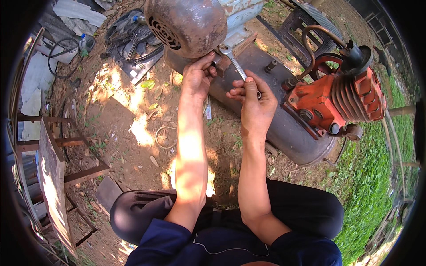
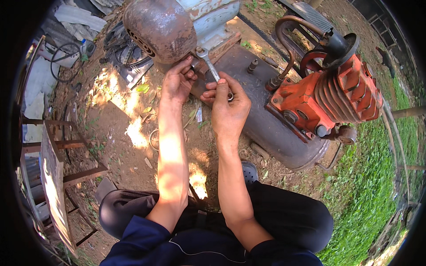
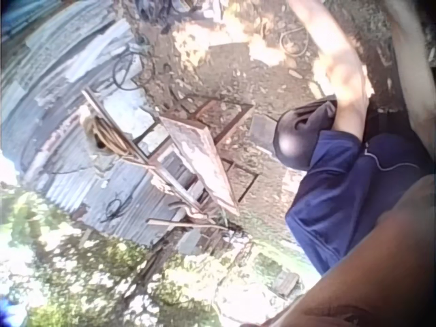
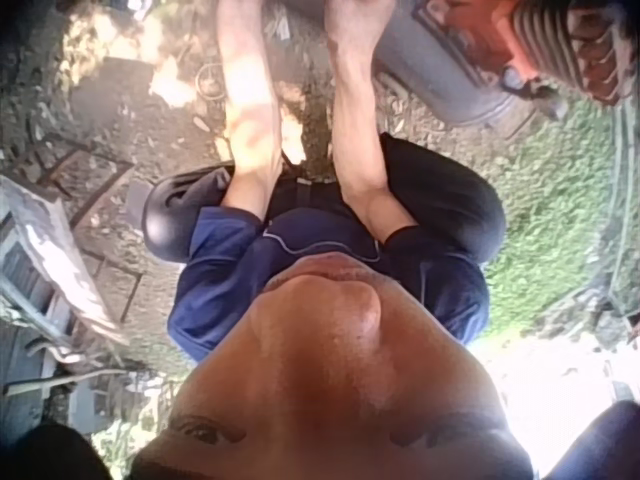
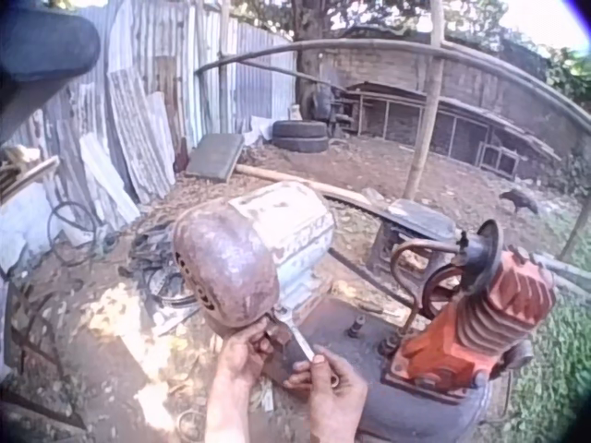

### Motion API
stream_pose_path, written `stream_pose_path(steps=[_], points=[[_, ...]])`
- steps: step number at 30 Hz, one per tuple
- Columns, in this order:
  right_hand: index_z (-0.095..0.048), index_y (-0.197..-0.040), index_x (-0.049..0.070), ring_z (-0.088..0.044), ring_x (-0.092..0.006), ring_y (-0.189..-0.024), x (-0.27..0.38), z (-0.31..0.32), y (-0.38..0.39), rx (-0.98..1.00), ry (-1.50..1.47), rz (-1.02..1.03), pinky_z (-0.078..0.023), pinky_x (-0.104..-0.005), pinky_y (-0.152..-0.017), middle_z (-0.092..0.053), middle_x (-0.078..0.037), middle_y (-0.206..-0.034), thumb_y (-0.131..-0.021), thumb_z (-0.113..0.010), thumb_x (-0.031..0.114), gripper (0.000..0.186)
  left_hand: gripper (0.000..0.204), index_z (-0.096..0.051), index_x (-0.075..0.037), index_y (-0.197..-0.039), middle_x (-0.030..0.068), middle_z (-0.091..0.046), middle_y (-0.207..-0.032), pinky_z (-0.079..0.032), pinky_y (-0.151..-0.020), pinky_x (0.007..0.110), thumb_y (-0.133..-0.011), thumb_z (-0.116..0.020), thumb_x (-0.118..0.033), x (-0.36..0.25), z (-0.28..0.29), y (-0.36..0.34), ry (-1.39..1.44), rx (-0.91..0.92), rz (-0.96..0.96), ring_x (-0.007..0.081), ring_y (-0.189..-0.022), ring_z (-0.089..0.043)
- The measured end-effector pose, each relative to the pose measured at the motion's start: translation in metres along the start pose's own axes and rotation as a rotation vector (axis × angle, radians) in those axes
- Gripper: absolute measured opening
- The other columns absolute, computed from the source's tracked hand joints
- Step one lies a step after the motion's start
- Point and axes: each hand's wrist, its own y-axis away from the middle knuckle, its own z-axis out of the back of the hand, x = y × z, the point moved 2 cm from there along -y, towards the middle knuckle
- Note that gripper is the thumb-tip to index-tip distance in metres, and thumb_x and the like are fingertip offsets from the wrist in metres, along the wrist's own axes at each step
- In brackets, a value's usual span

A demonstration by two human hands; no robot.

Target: The person uses a wrench to loosen and remove bolts from a motor assembly on top of a compressor tank, adjusts a drive belt, and places the bolts back in position.

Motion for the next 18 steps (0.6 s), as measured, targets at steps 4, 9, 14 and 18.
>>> stream_pose_path(steps=[4,9,14,18], points=[[-0.056,-0.116,-0.010,-0.064,-0.0130,-0.068,-0.004,-0.006,0.004,0.000,0.016,0.009,-0.055,-0.0257,-0.059,-0.065,-0.013,-0.083,-0.096,-0.050,0.009,0.028,0.020,-0.062,-0.006,-0.095,-0.0011,-0.062,-0.078,-0.043,-0.054,0.023,-0.078,-0.073,-0.008,0.001,-0.001,-0.001,0.008,-0.008,-0.004,0.0095,-0.058,-0.050],[-0.053,-0.117,-0.012,-0.066,-0.0171,-0.073,-0.005,-0.023,0.015,-0.006,-0.008,0.068,-0.056,-0.0271,-0.064,-0.064,-0.015,-0.087,-0.096,-0.051,0.009,0.030,0.020,-0.061,-0.006,-0.095,-0.0011,-0.062,-0.078,-0.043,-0.053,0.023,-0.078,-0.073,-0.007,0.001,-0.001,-0.002,0.011,-0.016,0.024,0.0091,-0.059,-0.051],[-0.052,-0.117,-0.013,-0.067,-0.0189,-0.073,-0.004,-0.025,0.017,-0.007,-0.031,0.054,-0.057,-0.0276,-0.064,-0.064,-0.016,-0.087,-0.095,-0.052,0.009,0.031,0.020,-0.061,-0.006,-0.095,-0.0011,-0.062,-0.078,-0.043,-0.053,0.023,-0.078,-0.072,-0.007,0.002,0.001,-0.003,0.013,-0.038,0.057,0.0088,-0.060,-0.051],[-0.054,-0.113,-0.012,-0.066,-0.0185,-0.069,0.003,-0.002,-0.011,0.009,-0.059,-0.006,-0.056,-0.0266,-0.059,-0.065,-0.016,-0.082,-0.094,-0.053,0.008,0.027,0.019,-0.061,-0.005,-0.093,-0.0008,-0.061,-0.077,-0.043,-0.053,0.022,-0.078,-0.073,-0.008,0.000,0.001,-0.002,0.005,-0.010,-0.024,0.0089,-0.058,-0.051]])
